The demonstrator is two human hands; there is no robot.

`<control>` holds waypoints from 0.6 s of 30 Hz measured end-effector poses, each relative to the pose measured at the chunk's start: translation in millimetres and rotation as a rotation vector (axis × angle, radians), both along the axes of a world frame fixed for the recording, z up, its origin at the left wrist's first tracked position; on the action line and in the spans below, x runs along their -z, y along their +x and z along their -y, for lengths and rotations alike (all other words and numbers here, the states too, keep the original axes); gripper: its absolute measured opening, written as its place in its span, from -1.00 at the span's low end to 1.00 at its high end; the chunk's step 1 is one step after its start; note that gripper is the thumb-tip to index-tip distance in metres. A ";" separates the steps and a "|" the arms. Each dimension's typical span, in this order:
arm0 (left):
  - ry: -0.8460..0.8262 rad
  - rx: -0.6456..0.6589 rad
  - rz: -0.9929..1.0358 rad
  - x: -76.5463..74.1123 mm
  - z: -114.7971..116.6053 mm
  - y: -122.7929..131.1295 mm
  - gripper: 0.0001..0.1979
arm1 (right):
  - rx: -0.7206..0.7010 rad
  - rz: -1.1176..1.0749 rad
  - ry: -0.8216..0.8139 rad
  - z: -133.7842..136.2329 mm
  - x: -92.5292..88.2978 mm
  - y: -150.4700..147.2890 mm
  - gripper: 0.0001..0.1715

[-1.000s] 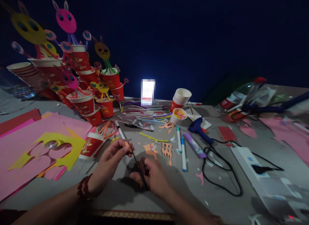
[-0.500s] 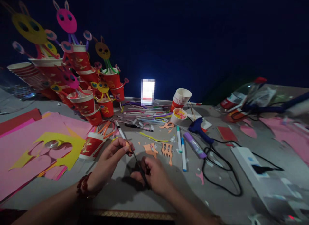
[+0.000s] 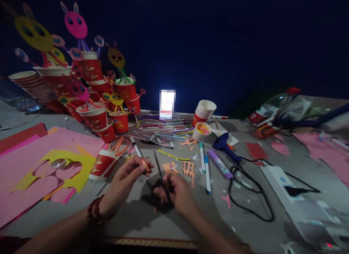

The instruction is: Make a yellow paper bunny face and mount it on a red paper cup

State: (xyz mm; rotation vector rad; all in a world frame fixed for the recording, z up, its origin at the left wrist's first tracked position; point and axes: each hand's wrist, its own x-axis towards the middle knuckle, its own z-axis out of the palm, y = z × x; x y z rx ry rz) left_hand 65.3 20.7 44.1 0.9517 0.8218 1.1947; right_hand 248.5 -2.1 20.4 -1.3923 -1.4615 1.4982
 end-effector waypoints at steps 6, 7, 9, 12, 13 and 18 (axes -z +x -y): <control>-0.019 0.052 0.060 8.2 -0.7 1.1 -0.83 | 0.120 0.056 0.169 -15.1 -14.6 22.0 -0.54; -0.025 0.065 0.067 9.0 -0.8 1.3 -0.82 | 0.136 0.128 0.200 -16.5 -16.1 26.7 -0.56; -0.035 0.093 0.072 10.2 -1.3 1.8 -0.81 | 0.160 0.350 0.278 -16.1 -19.3 36.1 -0.60; -0.042 0.129 0.063 11.9 -1.8 2.0 -0.79 | 0.137 0.721 0.381 -6.0 -23.7 49.3 -0.60; -0.051 0.137 0.058 12.4 -1.7 2.0 -0.79 | 0.116 0.805 0.392 -0.6 -24.5 53.3 -0.57; -0.096 0.190 0.054 11.7 1.8 1.6 -0.77 | 0.029 0.909 0.315 24.9 -21.2 67.4 -0.46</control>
